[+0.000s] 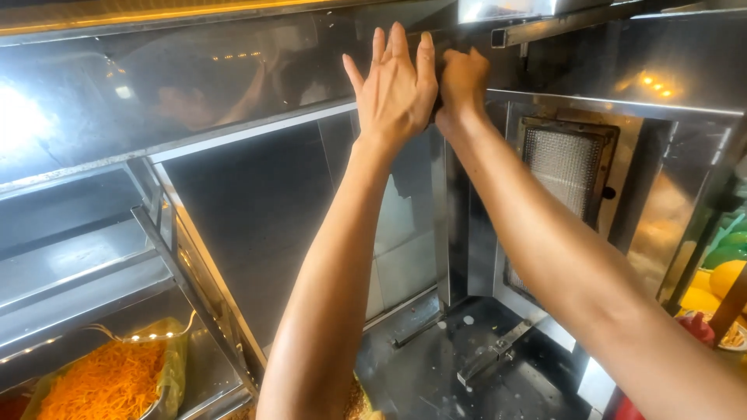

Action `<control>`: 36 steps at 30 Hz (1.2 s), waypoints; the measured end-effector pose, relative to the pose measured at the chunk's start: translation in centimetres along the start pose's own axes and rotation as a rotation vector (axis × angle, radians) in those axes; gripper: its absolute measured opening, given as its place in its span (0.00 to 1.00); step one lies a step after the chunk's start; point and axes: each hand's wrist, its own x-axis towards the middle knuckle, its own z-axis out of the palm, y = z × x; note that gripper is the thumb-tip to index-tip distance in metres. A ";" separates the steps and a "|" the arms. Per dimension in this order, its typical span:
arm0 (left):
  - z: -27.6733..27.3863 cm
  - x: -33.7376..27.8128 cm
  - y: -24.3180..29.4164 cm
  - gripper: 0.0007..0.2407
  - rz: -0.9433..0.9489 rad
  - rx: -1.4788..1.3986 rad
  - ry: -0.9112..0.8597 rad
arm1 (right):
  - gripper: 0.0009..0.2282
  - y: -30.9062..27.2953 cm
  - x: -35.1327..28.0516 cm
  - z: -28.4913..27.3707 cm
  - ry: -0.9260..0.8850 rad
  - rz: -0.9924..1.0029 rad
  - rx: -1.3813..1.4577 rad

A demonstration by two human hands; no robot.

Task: Cleaning a vertical rotisserie machine and the surrounding counter area in a food stall.

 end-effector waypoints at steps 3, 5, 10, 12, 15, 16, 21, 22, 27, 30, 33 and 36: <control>-0.9 0.2 0.6 0.33 -0.048 -0.036 -0.062 | 0.06 -0.3 -2.9 1.1 -0.155 -0.104 -0.221; -2.2 0.4 0.6 0.35 -0.080 -0.065 -0.173 | 0.11 -1.2 -5.3 1.5 -0.251 -0.023 -0.275; -3.5 0.6 0.3 0.37 -0.154 -0.162 -0.265 | 0.11 -0.7 -5.6 -2.1 -0.448 -0.046 -0.205; -3.2 0.4 0.0 0.36 -0.166 -0.239 -0.269 | 0.15 -0.5 -2.4 -3.1 -0.262 0.170 -0.096; -3.4 0.5 0.3 0.35 -0.157 -0.210 -0.266 | 0.08 0.9 3.7 -4.1 -0.051 0.270 0.206; -3.5 0.6 0.5 0.36 -0.171 -0.198 -0.278 | 0.09 1.2 5.1 -4.0 -0.065 0.228 0.232; -3.7 0.7 0.9 0.36 -0.142 -0.189 -0.278 | 0.05 -0.8 0.0 -1.4 -0.241 0.107 0.153; -3.8 0.8 1.1 0.36 -0.154 -0.184 -0.275 | 0.07 -1.3 -1.2 -0.7 -0.232 0.074 0.030; -4.6 1.7 1.1 0.45 -0.223 -0.205 -0.223 | 0.07 -1.2 -5.4 1.3 -0.563 -0.201 -0.278; -7.0 2.1 0.7 0.36 -0.079 -0.226 -0.163 | 0.20 -3.4 -7.0 0.2 -0.757 -0.395 -0.240; -6.4 0.8 -2.1 0.33 -0.166 -0.398 -0.039 | 0.10 -3.9 -9.5 -3.4 -0.835 0.068 -0.163; -4.2 -4.9 -2.8 0.36 -0.070 -1.006 0.086 | 0.19 -2.6 -11.7 -6.7 -0.744 0.337 0.103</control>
